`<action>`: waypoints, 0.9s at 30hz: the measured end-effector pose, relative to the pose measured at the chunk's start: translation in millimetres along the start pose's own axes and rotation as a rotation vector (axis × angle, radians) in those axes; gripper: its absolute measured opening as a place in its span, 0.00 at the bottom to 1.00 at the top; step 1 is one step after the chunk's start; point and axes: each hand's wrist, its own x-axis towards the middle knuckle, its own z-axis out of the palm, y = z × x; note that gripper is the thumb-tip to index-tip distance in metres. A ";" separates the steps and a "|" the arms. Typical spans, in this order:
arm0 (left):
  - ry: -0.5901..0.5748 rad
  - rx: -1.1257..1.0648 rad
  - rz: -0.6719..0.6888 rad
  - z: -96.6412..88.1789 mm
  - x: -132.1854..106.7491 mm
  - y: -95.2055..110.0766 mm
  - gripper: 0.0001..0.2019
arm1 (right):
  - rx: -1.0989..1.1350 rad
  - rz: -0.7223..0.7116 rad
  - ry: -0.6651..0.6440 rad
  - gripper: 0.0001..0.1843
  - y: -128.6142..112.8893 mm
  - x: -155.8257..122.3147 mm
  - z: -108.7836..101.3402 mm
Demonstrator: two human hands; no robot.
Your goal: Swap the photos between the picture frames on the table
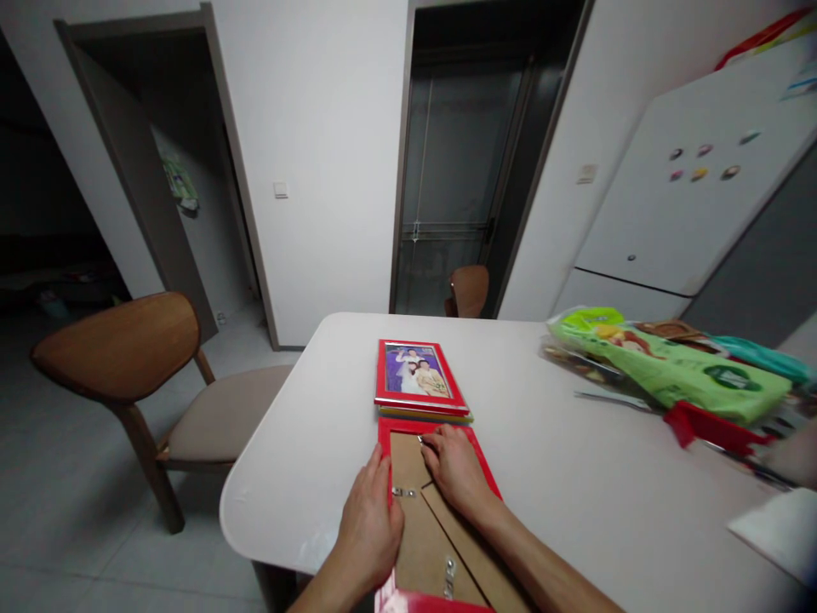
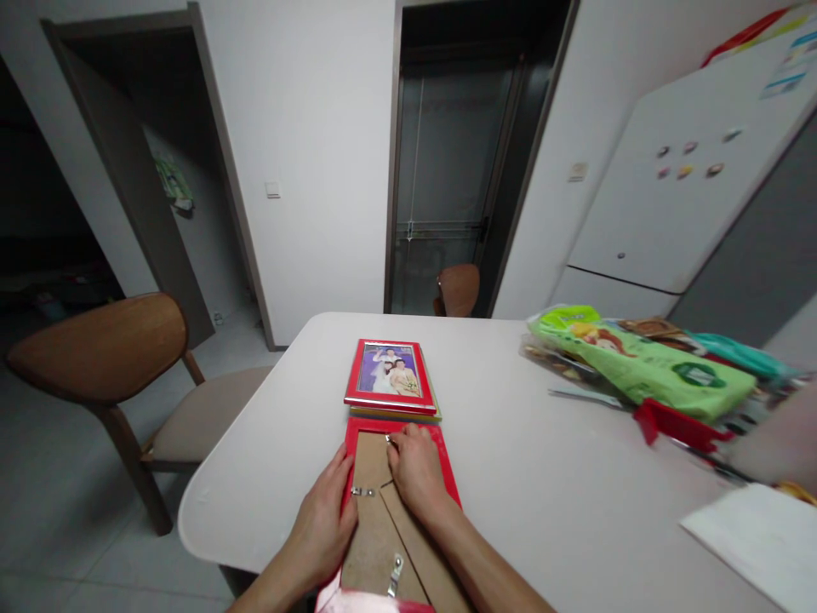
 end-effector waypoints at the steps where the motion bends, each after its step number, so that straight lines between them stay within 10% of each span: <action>1: -0.003 0.000 -0.002 0.4 0.1 -0.6 0.26 | 0.002 -0.001 -0.001 0.14 0.2 2.1 2.5; 19: -0.010 -0.005 -0.012 -0.5 -1.3 0.1 0.26 | 0.174 -0.206 -0.068 0.08 -35.6 -27.4 -1.1; 27: 0.007 -0.065 -0.015 -3.1 -3.2 2.8 0.27 | 0.279 -0.312 -0.351 0.15 -3.8 -67.5 -50.9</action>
